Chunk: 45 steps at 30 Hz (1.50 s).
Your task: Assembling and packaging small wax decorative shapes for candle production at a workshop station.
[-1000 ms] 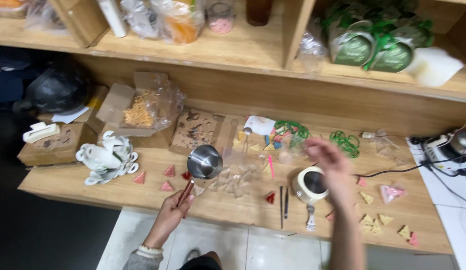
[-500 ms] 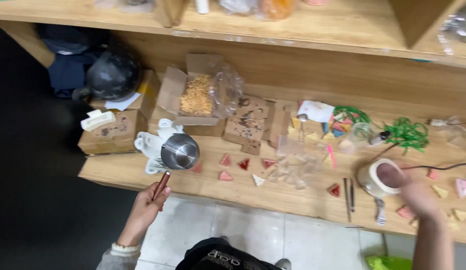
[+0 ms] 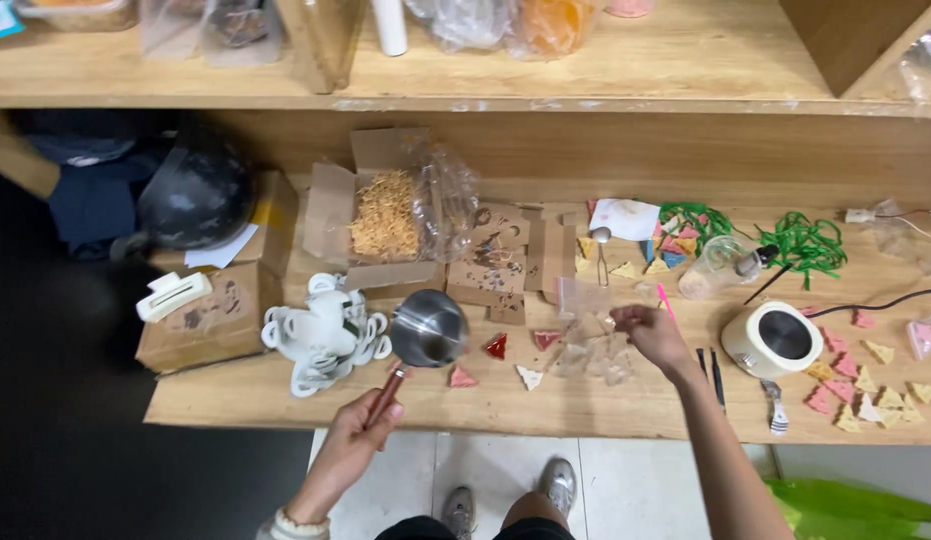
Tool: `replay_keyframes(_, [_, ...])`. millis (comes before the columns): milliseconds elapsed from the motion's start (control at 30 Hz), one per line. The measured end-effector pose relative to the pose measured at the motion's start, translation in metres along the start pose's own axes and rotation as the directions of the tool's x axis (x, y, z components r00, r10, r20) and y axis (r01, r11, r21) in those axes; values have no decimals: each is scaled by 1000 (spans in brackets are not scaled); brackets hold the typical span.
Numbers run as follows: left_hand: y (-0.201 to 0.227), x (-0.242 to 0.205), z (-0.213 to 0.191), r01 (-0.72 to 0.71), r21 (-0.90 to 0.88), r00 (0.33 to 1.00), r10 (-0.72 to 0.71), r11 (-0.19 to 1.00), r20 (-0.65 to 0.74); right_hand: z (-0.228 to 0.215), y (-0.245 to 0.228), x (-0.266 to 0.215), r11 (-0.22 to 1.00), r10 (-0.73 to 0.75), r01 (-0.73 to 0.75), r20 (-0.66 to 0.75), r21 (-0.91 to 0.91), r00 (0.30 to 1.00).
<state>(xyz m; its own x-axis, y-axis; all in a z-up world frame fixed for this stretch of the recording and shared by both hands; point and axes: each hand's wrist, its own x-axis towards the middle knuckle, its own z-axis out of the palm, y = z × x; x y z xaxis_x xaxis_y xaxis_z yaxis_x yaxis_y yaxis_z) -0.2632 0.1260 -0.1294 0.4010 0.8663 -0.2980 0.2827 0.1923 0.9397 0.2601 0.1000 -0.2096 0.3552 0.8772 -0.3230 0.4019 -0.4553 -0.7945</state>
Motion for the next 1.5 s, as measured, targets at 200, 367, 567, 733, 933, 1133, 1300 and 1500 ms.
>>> replay_keyframes(200, [41,18,53,50,-3,994,-49,999,94,1,67,139,975,-91,7,-370,-220,925])
replay_keyframes(367, [40,36,101,129,-71,991,-126,989,50,-20,74,226,841,-149,-59,-336,-537,930])
replay_keyframes(567, [4,51,166,199,-156,975,-212,968,-74,-48,59,298,458,-37,16,-2,-889,999])
replay_keyframes(733, [-50,53,204,156,-186,963,-192,970,-190,-63,17,274,547,184,35,161,-836,970])
replay_keyframes(933, [-46,53,223,250,-240,942,-293,938,-165,-42,38,281,712,-207,66,-119,-699,971])
replay_keyframes(1133, [8,81,241,252,-160,967,-256,954,0,-72,-22,48,963,-199,146,-234,-225,952])
replay_keyframes(1300, [86,111,274,162,32,965,-165,986,204,-134,207,-33,912,-44,211,-427,352,903])
replay_keyframes(1500, [153,152,339,-198,183,883,94,963,460,-246,113,-70,971,-202,-12,-841,-240,502])
